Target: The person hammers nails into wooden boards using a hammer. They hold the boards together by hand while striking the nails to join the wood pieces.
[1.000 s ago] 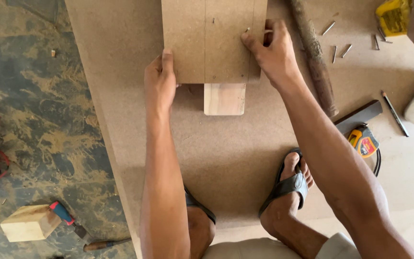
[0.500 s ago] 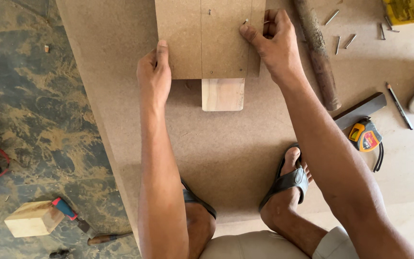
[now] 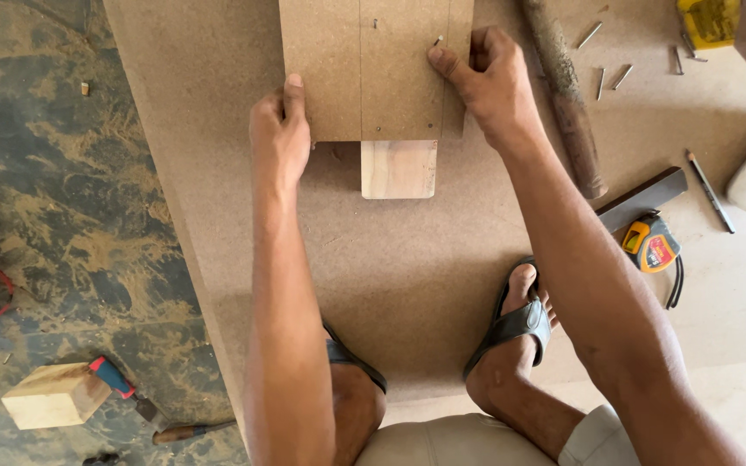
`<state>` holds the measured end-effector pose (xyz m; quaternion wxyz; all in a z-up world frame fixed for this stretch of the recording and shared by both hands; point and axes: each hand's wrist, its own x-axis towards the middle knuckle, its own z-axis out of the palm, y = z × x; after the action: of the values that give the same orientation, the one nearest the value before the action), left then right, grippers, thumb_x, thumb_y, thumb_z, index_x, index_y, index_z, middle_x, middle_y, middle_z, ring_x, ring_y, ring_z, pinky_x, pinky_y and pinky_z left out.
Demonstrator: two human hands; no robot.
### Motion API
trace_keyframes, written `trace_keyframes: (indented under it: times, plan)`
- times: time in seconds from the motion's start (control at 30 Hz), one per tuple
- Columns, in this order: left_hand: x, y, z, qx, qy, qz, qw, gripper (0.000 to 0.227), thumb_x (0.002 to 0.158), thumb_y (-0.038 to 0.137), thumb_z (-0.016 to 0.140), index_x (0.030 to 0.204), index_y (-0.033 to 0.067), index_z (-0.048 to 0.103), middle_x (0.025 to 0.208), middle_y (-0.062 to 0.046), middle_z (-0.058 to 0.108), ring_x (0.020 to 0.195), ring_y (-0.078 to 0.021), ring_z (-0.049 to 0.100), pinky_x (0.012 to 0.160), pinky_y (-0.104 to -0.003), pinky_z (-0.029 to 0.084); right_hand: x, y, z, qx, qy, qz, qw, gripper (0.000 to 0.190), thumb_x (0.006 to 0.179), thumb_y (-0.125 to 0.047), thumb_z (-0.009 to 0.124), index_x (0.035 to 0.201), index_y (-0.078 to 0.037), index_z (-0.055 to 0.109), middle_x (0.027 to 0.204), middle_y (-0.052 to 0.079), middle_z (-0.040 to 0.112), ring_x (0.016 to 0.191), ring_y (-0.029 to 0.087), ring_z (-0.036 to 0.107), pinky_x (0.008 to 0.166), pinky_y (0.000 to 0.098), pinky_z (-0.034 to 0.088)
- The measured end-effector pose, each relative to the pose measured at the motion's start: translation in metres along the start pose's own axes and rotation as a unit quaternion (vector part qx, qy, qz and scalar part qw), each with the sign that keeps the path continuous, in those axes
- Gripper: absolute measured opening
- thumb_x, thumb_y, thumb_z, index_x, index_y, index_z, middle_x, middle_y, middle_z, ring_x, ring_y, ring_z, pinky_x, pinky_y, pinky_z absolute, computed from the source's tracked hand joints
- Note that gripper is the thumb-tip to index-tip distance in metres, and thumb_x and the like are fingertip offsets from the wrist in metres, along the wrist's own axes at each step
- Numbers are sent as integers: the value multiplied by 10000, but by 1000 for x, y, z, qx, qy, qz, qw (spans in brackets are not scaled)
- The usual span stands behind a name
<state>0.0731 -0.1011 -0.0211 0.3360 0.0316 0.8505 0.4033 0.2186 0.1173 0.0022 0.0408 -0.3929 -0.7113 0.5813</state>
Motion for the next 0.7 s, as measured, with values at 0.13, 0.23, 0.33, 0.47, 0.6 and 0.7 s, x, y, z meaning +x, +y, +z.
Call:
trace_keyframes:
  times: [0.13,0.23,0.33,0.47,0.6,0.7]
  plan:
    - [34,-9,-21,34,-8,-91,995,495,1053,524,517,893,70,632,672,-16,577,527,-118,489,494,-330,450,-19,-20,22,-88,-30,176,980,505,931,-426,707,1133,30,629,906,142,743,627,185,675,520,336,598]
    - [80,-12,-53,74,113,43,990,276,988,344,679,954,71,701,864,-29,717,717,-135,676,629,-314,556,-35,-27,51,-76,-103,140,982,444,900,-419,709,1055,-9,638,803,131,739,554,172,670,463,303,575]
    - [113,-9,-74,84,165,113,976,208,938,223,735,1050,48,731,955,-53,758,848,-169,734,759,-317,583,-36,-22,38,-176,-194,109,959,428,934,-470,677,960,-43,655,797,113,731,589,161,687,528,351,575]
    - [140,3,-71,62,196,174,963,274,934,175,728,1150,6,727,1073,-103,751,1008,-206,738,898,-335,574,-16,-26,-65,-397,-279,-235,842,259,1020,-300,690,896,-72,676,884,158,700,770,277,691,713,415,574]
    - [159,20,-54,42,224,197,953,273,978,190,711,1192,22,717,1198,-145,720,1145,-246,686,1014,-400,532,-27,-75,-174,-558,-223,43,798,433,908,-462,704,1162,-112,695,1005,106,780,846,269,768,760,408,611]
    - [131,56,-24,112,275,332,895,354,1099,163,541,1420,15,565,1418,-200,580,1362,-338,515,1168,-522,390,-33,-85,-208,-580,-210,37,787,432,906,-451,702,1158,-101,690,1004,99,781,807,266,785,754,395,623]
